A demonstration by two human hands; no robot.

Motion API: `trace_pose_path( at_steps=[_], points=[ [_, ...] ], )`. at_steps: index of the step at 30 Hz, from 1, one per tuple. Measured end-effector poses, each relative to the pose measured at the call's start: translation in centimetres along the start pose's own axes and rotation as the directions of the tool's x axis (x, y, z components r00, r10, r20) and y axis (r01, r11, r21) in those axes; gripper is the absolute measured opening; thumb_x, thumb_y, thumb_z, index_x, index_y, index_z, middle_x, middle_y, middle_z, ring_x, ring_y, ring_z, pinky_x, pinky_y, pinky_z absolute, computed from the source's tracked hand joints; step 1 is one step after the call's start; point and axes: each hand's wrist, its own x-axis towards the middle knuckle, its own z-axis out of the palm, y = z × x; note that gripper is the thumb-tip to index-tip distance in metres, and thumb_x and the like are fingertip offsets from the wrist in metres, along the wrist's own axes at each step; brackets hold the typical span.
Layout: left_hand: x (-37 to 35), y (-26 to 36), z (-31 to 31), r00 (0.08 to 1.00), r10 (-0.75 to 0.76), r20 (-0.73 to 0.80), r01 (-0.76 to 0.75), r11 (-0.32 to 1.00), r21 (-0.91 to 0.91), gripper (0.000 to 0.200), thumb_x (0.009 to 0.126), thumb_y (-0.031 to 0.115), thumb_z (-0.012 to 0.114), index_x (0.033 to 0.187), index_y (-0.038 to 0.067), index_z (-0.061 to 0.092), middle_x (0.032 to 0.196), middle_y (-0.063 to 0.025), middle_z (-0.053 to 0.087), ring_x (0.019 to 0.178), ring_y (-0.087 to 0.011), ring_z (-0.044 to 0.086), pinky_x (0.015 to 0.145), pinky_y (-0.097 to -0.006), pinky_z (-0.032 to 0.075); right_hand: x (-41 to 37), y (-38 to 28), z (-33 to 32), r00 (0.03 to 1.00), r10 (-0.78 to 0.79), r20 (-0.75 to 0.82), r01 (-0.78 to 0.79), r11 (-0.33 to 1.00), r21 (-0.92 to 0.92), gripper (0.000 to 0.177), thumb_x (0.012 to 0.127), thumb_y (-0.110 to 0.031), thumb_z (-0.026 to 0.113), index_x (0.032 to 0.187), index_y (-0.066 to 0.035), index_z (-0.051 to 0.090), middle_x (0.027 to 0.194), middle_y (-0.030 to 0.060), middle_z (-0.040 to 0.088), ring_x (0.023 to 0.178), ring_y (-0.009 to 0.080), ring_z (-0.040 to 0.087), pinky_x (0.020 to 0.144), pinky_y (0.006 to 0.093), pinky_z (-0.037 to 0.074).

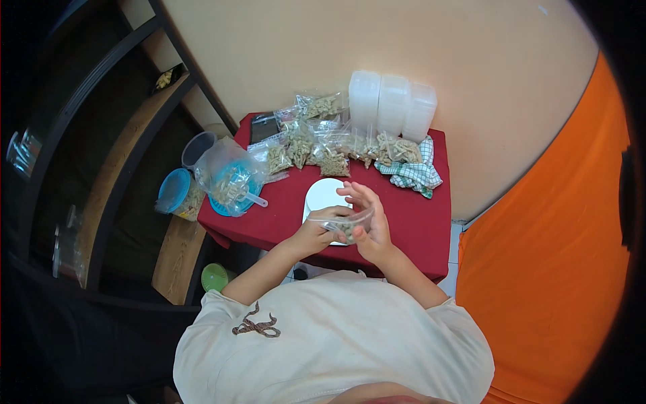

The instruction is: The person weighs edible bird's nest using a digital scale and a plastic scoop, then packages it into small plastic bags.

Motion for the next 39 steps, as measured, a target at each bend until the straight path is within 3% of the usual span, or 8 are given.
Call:
trace_pose_path(
  at_steps=[11,13,19,25,28,31,33,39],
  points=[
    [-0.6,-1.1,-2.5,0.996,0.086,-0.011,-0.086,0.996,0.007,0.05,0.074,0.042,0.066,0.1,0.001,0.056,0.092,-0.0074,0.062,0.079,-0.0173,0.062,0.069,-0.0292,0.05,-0.1,1.4,1.9,0.983,-0.181,-0.019,0.178,0.978,-0.108,0.055,0.079,-0.03,0.064,0.121,-0.005,0.038,0.108,0.0159,0.053,0.114,0.0323,0.042,0.096,0.0473,0.03],
    [-0.6,-1.0,-3.4,0.993,0.113,-0.015,-0.113,0.994,0.005,0.049,0.074,0.042,0.065,0.1,0.001,0.056,0.092,-0.0074,0.062,0.078,-0.0175,0.062,0.068,-0.0294,0.05,0.2,1.3,2.2,0.983,-0.179,-0.04,0.172,0.975,-0.142,0.04,0.074,-0.014,0.066,0.108,-0.002,0.048,0.1,0.0134,0.057,0.107,0.0301,0.048,0.088,0.0402,0.039],
    [-0.5,-0.3,-7.1,0.992,0.027,0.124,-0.023,0.999,-0.031,0.037,0.073,0.024,0.067,0.103,0.005,0.059,0.097,-0.0067,0.062,0.086,-0.0197,0.061,0.074,-0.0305,0.049,1.5,0.2,3.4,0.988,-0.154,-0.029,0.131,0.912,-0.389,0.024,0.064,0.001,0.065,0.086,-0.003,0.055,0.083,0.008,0.059,0.089,0.0273,0.054,0.081,0.037,0.041],
    [-0.9,-1.1,-10.3,0.978,0.139,0.158,-0.147,0.989,0.035,0.038,0.071,0.025,0.069,0.101,0.004,0.06,0.095,-0.0074,0.063,0.085,-0.0197,0.061,0.073,-0.0307,0.048,3.3,-1.4,5.9,0.995,-0.053,-0.078,0.0,0.825,-0.565,0.035,0.061,0.003,0.066,0.093,-0.004,0.052,0.079,0.0056,0.058,0.084,0.0229,0.055,0.077,0.0339,0.042],
    [-1.4,-1.4,-11.5,0.976,0.152,0.156,-0.153,0.988,-0.002,0.054,0.073,0.047,0.062,0.099,0.0,0.059,0.092,-0.0085,0.062,0.082,-0.0171,0.061,0.071,-0.029,0.048,4.0,-1.6,7.3,0.998,-0.04,-0.042,0.008,0.814,-0.581,0.042,0.064,0.007,0.064,0.101,-0.002,0.046,0.079,0.0069,0.058,0.077,0.0181,0.057,0.069,0.0288,0.045],
    [-2.0,-1.6,-12.2,0.979,0.185,0.082,-0.178,0.98,-0.085,0.042,0.079,0.037,0.062,0.098,0.0,0.059,0.09,-0.0103,0.062,0.083,-0.0197,0.061,0.072,-0.0301,0.049,4.4,-1.0,8.7,0.998,-0.02,-0.064,-0.015,0.861,-0.509,0.046,0.068,0.01,0.062,0.106,-0.001,0.04,0.079,0.0091,0.058,0.073,0.0146,0.058,0.065,0.0253,0.047],
    [-2.3,-1.9,-12.2,0.976,0.197,-0.09,-0.216,0.914,-0.343,0.025,0.084,0.022,0.06,0.092,-0.001,0.059,0.085,-0.0118,0.061,0.081,-0.0229,0.061,0.073,-0.0339,0.049,4.7,-0.7,9.4,0.998,-0.024,-0.054,-0.005,0.875,-0.484,0.047,0.07,0.011,0.06,0.109,0.0,0.037,0.08,0.0103,0.058,0.071,0.013,0.059,0.063,0.0239,0.047],
    [-2.4,-1.6,-14.0,0.943,0.282,-0.178,-0.329,0.873,-0.359,0.015,0.086,0.012,0.056,0.083,-0.003,0.055,0.079,-0.0125,0.059,0.075,-0.0246,0.061,0.069,-0.0392,0.051,5.6,-0.9,11.0,0.999,0.018,-0.051,-0.038,0.898,-0.438,0.052,0.07,0.012,0.06,0.111,-0.001,0.032,0.081,0.0117,0.057,0.072,0.0142,0.058,0.062,0.0252,0.049]
  ],
)
